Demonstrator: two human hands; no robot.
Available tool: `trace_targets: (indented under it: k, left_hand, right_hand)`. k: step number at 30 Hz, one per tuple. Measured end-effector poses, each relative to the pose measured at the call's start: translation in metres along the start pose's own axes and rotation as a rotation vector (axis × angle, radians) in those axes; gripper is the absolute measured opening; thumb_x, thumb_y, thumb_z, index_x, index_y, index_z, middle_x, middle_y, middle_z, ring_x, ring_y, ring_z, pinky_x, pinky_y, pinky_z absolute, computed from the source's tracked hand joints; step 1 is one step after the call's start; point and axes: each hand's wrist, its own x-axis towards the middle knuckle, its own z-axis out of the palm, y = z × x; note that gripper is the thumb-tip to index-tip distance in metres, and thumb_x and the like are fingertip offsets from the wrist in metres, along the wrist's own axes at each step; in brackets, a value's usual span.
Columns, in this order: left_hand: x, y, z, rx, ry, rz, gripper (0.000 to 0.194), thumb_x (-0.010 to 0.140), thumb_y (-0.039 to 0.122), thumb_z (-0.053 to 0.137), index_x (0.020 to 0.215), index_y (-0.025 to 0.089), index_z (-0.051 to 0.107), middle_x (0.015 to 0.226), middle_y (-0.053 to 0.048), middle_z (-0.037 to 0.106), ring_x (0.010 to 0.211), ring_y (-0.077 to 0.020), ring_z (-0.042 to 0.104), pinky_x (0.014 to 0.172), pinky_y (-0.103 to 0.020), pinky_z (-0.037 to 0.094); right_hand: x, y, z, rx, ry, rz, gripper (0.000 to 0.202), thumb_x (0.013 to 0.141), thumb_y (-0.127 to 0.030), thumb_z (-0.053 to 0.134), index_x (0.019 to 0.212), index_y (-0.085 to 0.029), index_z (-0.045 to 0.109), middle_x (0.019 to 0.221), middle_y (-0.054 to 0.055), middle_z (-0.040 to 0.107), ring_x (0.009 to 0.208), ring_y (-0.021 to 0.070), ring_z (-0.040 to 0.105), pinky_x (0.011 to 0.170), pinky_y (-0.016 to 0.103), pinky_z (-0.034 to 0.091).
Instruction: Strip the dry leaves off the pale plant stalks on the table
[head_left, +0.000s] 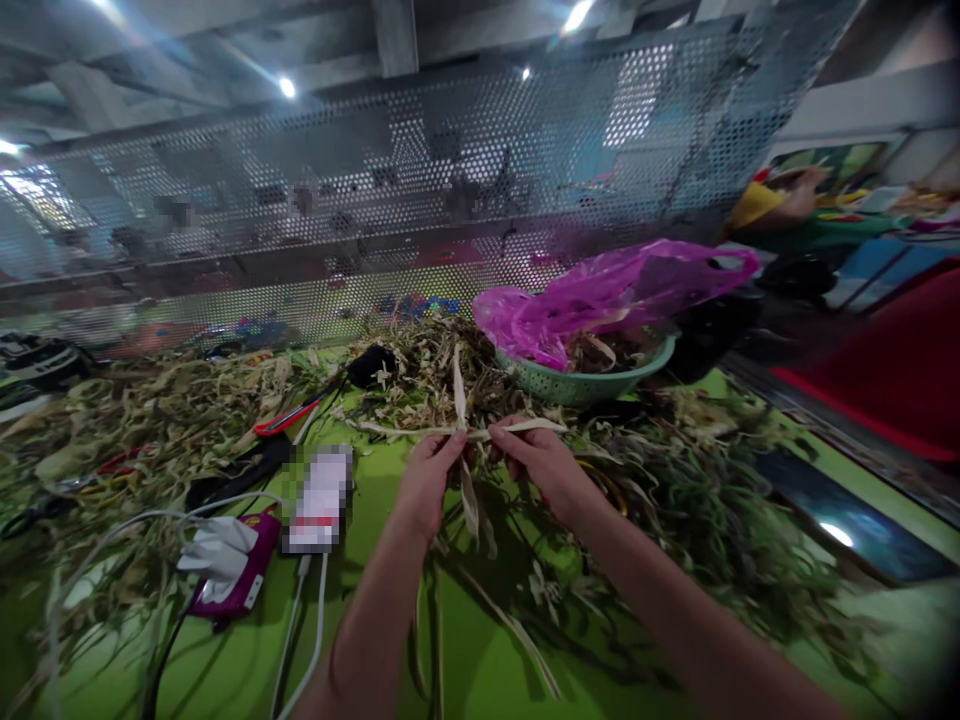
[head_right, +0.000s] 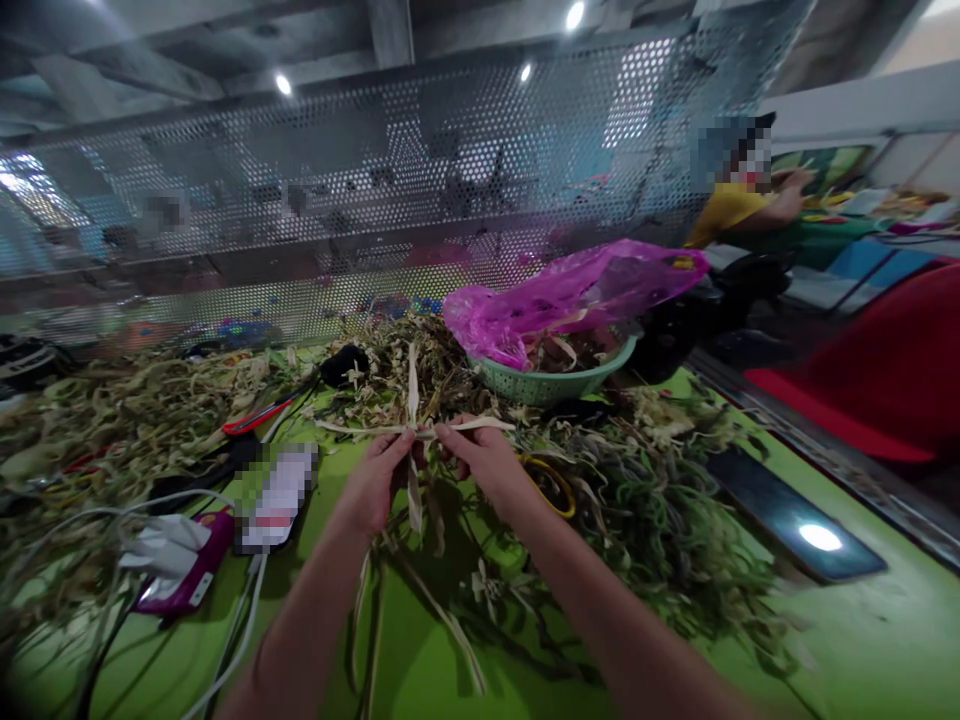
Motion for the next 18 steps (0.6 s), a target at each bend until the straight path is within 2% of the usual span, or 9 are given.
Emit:
trace_targets:
  k: [4,10,14,18]
  left_hand:
    - [-0.001,-0.002,0.002,0.006,0.017,-0.03,0.03,0.071,0.047,0.067,0.075,0.017,0.066,0.066,-0.001,0.061,0.062,-0.0132,0.052,0.065,-0.027,0.043]
    - [0.001,-0.008,0.002,0.099,0.013,0.031,0.036,0.076,0.052,0.059,0.066,0.018,0.057,0.06,0.001,0.052,0.057,-0.0127,0.045,0.057,-0.026,0.038]
    - [0.0,-0.009,0.006,0.106,0.024,0.108,0.033,0.077,0.05,0.059,0.07,0.018,0.057,0.065,0.0,0.054,0.062,-0.0133,0.047,0.061,-0.026,0.039]
    - [0.0,-0.009,0.006,0.061,-0.024,0.104,0.033,0.076,0.05,0.06,0.076,0.017,0.059,0.07,-0.001,0.056,0.065,-0.0128,0.048,0.063,-0.025,0.039]
  right_hand:
    - [0.001,0.003,-0.001,-0.014,0.096,-0.016,0.031,0.076,-0.047,0.062,0.068,-0.018,0.053,0.059,-0.004,0.049,0.048,0.0087,0.038,0.045,0.022,0.031]
    - [0.004,0.007,-0.001,-0.006,0.16,-0.003,0.03,0.071,-0.047,0.065,0.066,-0.02,0.054,0.058,-0.003,0.053,0.051,0.0108,0.042,0.049,0.024,0.033]
    - [0.005,0.009,-0.001,0.035,0.213,0.005,0.031,0.068,-0.048,0.067,0.065,-0.02,0.054,0.055,-0.004,0.052,0.051,0.0121,0.043,0.049,0.025,0.033]
    - [0.007,0.011,-0.002,0.11,0.225,0.028,0.032,0.066,-0.048,0.068,0.064,-0.02,0.053,0.055,-0.004,0.052,0.052,0.0121,0.045,0.049,0.025,0.033]
